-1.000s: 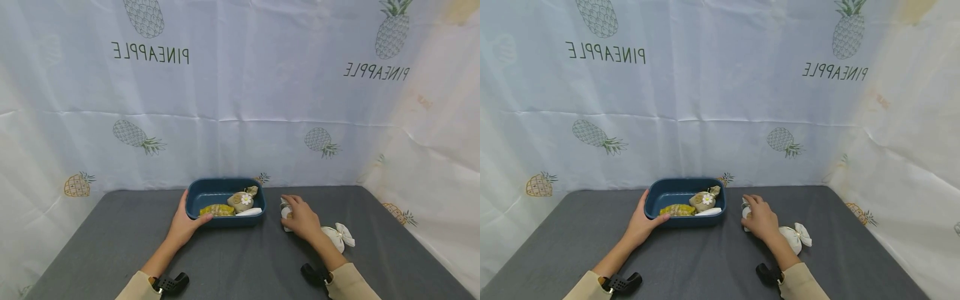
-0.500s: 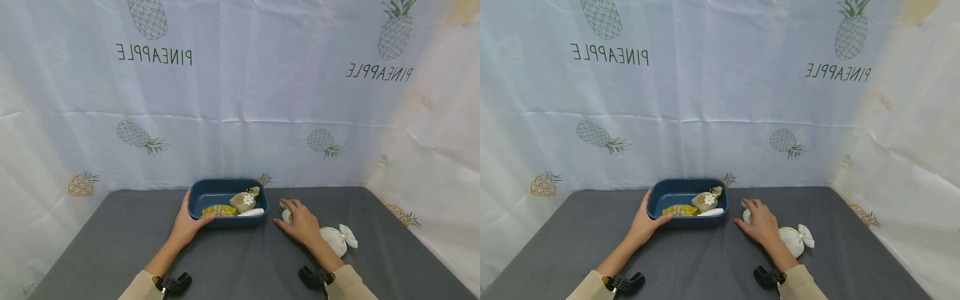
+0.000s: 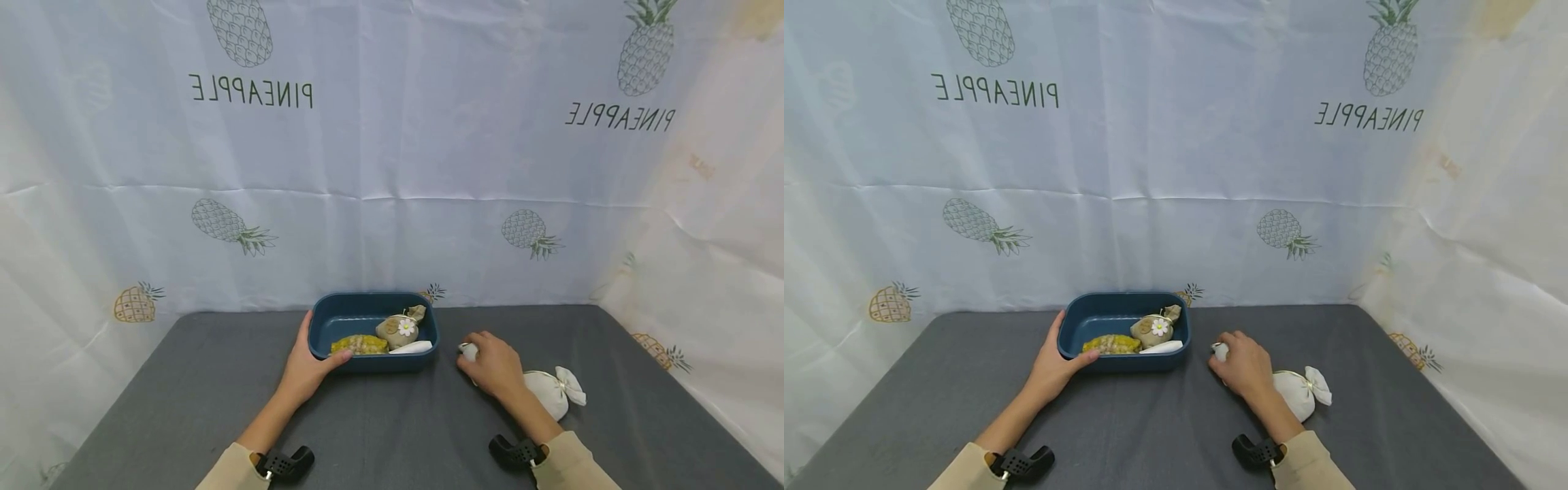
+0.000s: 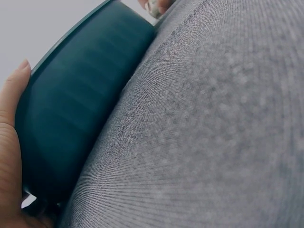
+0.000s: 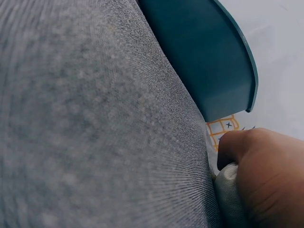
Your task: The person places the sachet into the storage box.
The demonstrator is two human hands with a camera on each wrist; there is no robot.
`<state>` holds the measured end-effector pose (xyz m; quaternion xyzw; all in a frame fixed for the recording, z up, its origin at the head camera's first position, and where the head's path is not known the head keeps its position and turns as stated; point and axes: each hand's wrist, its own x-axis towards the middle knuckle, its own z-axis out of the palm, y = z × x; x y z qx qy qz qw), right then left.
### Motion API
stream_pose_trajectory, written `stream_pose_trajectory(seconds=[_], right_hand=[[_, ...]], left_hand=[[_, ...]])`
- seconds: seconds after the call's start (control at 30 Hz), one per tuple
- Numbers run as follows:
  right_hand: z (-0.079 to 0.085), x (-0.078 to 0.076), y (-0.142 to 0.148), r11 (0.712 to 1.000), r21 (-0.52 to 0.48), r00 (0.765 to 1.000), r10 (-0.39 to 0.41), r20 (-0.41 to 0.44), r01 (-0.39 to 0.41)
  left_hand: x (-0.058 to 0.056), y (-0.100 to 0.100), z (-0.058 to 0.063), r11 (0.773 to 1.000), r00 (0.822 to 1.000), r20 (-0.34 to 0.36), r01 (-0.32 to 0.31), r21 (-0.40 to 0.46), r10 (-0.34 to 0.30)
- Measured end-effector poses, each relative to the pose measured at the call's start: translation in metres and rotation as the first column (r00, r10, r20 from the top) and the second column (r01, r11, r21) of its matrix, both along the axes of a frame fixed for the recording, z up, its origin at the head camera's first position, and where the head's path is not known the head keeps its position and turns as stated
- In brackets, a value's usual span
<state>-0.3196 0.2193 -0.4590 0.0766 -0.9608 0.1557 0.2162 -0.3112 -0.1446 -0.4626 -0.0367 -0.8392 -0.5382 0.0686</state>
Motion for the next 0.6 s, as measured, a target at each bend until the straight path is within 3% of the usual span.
stream_pose_trajectory(seconds=[0.33, 0.6], right_hand=[[0.002, 0.002, -0.001, 0.999, -0.037, 1.000, -0.016, -0.024, 0.015], [0.016, 0.008, -0.012, 0.995, -0.103, 0.996, -0.005, -0.092, -0.004]], left_hand=[[0.000, 0.000, 0.000, 1.000, 1.000, -0.008, -0.004, 0.000, 0.004], [0.001, 0.001, -0.001, 1.000, 1.000, -0.020, 0.003, 0.012, -0.002]])
